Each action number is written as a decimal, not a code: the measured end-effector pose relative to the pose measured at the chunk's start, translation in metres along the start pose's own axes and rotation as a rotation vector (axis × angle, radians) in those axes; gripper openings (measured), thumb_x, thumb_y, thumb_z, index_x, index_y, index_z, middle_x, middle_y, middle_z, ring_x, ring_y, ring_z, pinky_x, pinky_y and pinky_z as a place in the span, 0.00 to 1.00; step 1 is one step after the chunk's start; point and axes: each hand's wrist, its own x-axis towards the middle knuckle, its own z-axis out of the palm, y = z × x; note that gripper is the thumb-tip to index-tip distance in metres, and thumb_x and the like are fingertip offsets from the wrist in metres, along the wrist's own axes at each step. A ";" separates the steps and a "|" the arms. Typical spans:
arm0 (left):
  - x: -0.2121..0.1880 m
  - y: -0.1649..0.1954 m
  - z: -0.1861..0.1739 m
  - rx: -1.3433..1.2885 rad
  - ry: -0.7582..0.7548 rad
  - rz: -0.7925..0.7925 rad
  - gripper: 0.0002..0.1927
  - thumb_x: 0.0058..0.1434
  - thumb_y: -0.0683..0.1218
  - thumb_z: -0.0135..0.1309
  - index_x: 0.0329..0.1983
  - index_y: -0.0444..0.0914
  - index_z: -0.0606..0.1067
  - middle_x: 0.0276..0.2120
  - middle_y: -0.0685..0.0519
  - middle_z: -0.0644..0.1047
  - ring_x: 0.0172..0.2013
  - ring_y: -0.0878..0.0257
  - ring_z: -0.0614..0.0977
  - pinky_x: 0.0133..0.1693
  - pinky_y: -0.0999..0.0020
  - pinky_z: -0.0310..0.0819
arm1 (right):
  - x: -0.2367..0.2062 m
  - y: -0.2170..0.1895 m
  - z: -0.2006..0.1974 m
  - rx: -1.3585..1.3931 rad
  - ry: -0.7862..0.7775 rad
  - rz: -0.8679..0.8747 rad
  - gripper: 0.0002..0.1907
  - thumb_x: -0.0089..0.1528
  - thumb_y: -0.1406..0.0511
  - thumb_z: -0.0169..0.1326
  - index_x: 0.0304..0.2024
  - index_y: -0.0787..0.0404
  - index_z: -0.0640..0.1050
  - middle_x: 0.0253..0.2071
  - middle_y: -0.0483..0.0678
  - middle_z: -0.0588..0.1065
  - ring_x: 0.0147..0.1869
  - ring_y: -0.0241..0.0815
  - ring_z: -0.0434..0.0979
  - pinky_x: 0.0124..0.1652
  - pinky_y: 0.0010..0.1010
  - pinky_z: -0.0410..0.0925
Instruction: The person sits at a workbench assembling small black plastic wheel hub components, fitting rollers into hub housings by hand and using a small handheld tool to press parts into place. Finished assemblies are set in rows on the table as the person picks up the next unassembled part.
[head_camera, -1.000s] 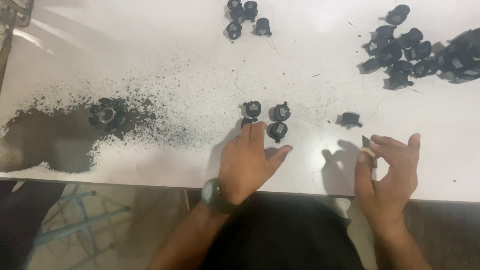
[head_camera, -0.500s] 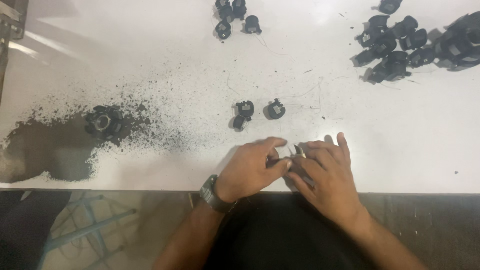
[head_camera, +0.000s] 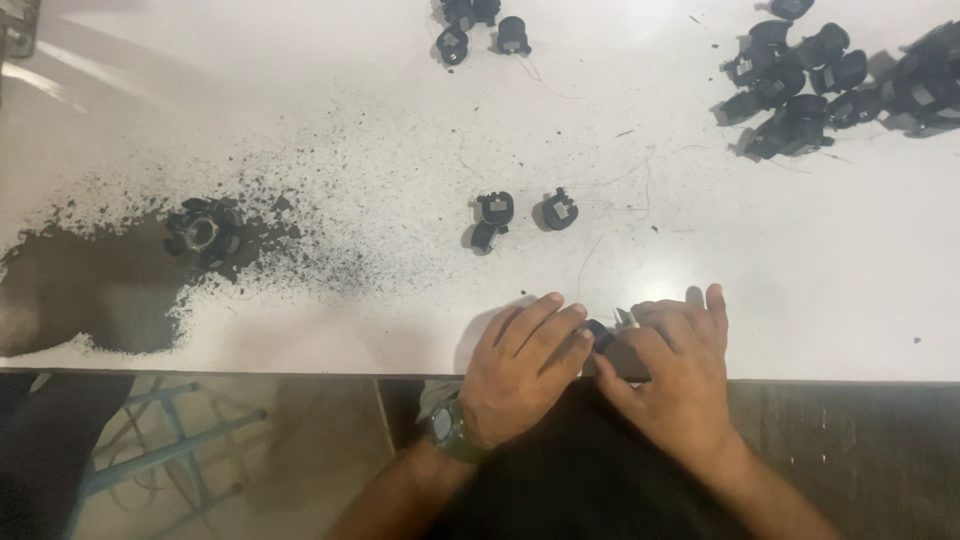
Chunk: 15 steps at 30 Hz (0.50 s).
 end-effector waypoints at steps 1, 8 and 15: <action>-0.004 0.001 -0.001 0.001 0.001 -0.005 0.12 0.64 0.43 0.60 0.51 0.40 0.79 0.60 0.50 0.74 0.62 0.52 0.75 0.60 0.53 0.73 | -0.002 0.000 0.000 -0.005 -0.005 0.006 0.17 0.47 0.62 0.69 0.35 0.57 0.78 0.45 0.49 0.73 0.58 0.54 0.71 0.72 0.66 0.49; -0.017 0.003 0.002 -0.005 0.048 -0.021 0.11 0.67 0.45 0.61 0.51 0.40 0.78 0.60 0.49 0.74 0.62 0.52 0.75 0.60 0.53 0.72 | -0.006 -0.001 -0.004 0.010 -0.014 0.019 0.20 0.48 0.59 0.70 0.40 0.57 0.79 0.46 0.50 0.72 0.60 0.53 0.69 0.72 0.66 0.47; -0.015 0.001 0.005 0.001 0.035 -0.028 0.11 0.65 0.44 0.61 0.50 0.40 0.79 0.59 0.48 0.75 0.61 0.52 0.74 0.61 0.51 0.70 | 0.007 -0.002 -0.007 -0.017 -0.078 -0.056 0.26 0.49 0.61 0.70 0.50 0.58 0.79 0.50 0.50 0.72 0.64 0.53 0.68 0.72 0.65 0.46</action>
